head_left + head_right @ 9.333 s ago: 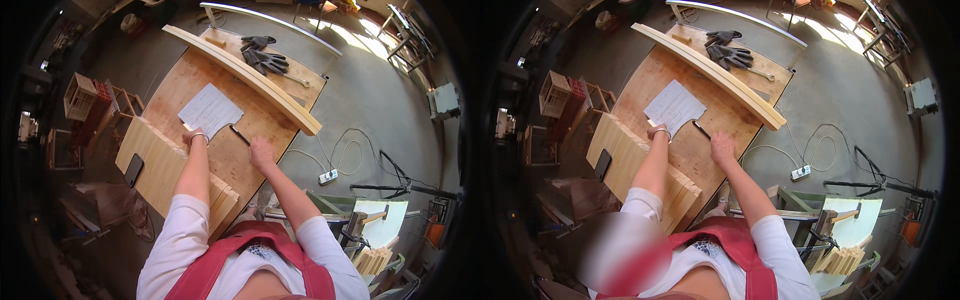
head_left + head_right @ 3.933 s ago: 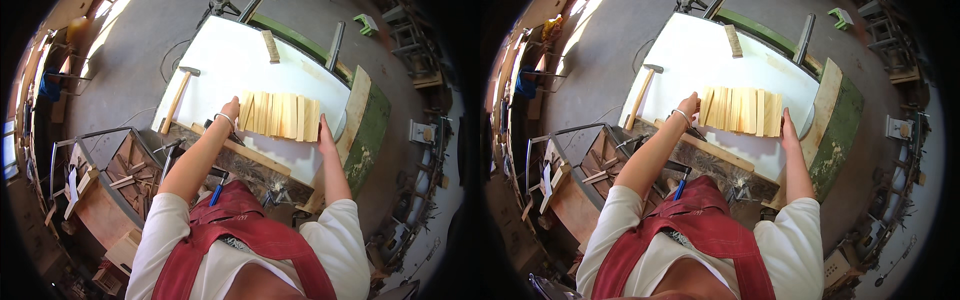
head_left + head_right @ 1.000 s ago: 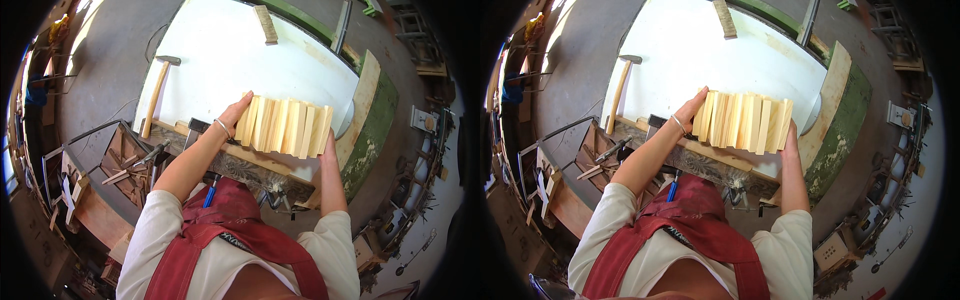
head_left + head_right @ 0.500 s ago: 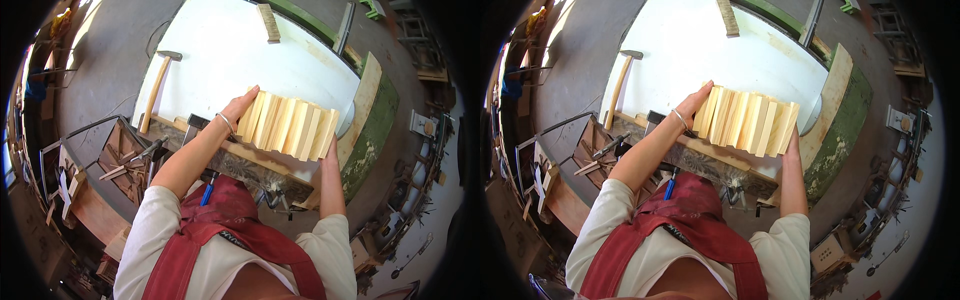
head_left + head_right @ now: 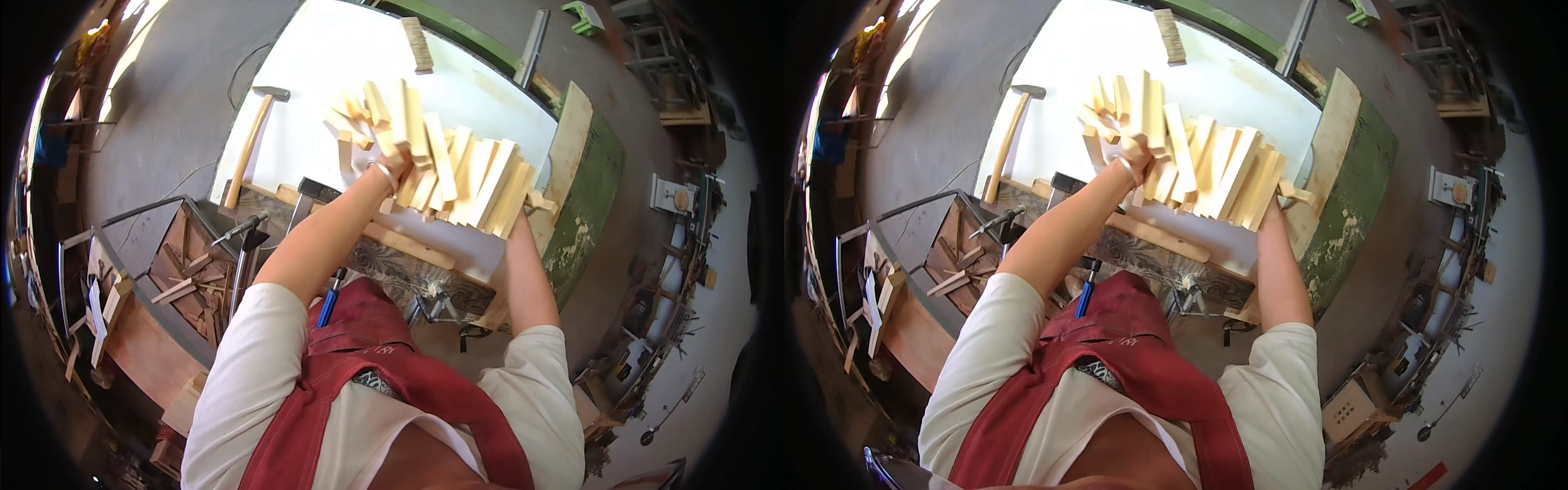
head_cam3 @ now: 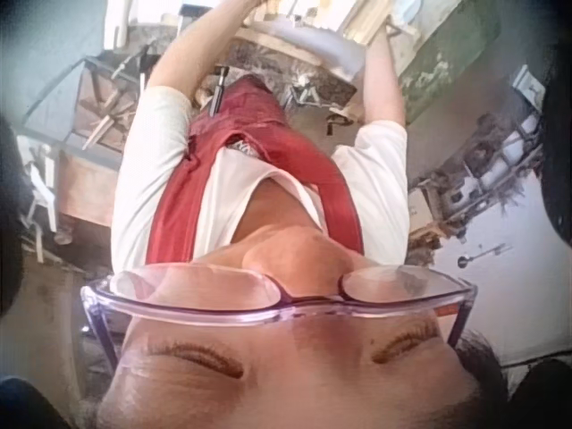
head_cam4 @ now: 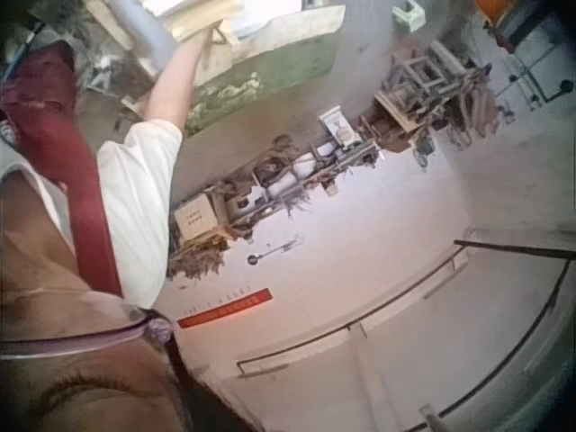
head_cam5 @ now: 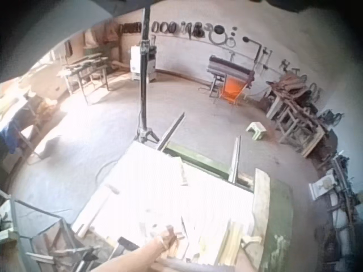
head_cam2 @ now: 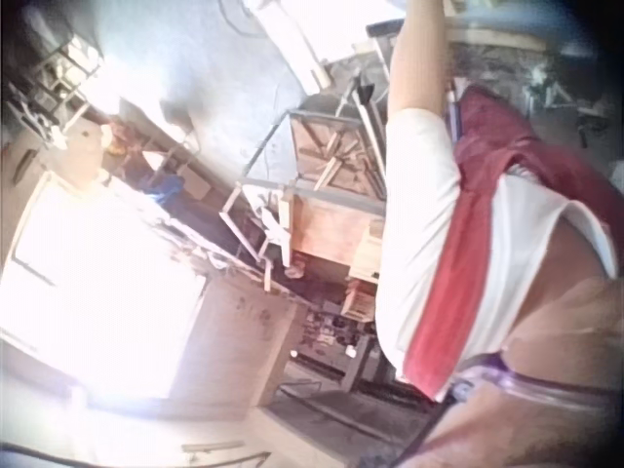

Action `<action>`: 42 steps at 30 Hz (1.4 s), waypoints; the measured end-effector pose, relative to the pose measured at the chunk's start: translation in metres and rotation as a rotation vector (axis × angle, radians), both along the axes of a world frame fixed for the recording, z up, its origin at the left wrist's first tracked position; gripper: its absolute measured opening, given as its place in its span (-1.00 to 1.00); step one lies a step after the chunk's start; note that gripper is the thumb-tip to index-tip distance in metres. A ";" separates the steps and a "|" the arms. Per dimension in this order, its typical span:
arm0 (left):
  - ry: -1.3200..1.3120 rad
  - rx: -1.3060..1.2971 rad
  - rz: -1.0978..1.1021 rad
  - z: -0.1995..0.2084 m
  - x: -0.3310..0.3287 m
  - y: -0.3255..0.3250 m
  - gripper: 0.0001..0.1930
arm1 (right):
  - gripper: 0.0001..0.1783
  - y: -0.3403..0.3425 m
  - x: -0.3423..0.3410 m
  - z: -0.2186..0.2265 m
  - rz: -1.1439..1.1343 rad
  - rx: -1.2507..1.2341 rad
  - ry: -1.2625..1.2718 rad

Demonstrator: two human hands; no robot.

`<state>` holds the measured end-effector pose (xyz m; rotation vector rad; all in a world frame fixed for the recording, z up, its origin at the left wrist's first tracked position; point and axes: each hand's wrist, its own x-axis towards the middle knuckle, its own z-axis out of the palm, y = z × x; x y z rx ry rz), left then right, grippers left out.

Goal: The person arranges small wooden blocks on a workbench, picking them up from a pile and placing them into a larger wooden frame. They repeatedly adjust the blocks to fit them tightly together within the frame, occasionally picking up and repositioning individual pieces to ensure alignment.

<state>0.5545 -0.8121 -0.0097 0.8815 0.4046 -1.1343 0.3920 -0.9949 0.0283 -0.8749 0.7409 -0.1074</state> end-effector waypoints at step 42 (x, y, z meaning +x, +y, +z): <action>-0.671 0.158 -0.389 0.007 -0.019 0.047 0.03 | 0.34 0.028 -0.065 -0.037 0.018 0.050 0.226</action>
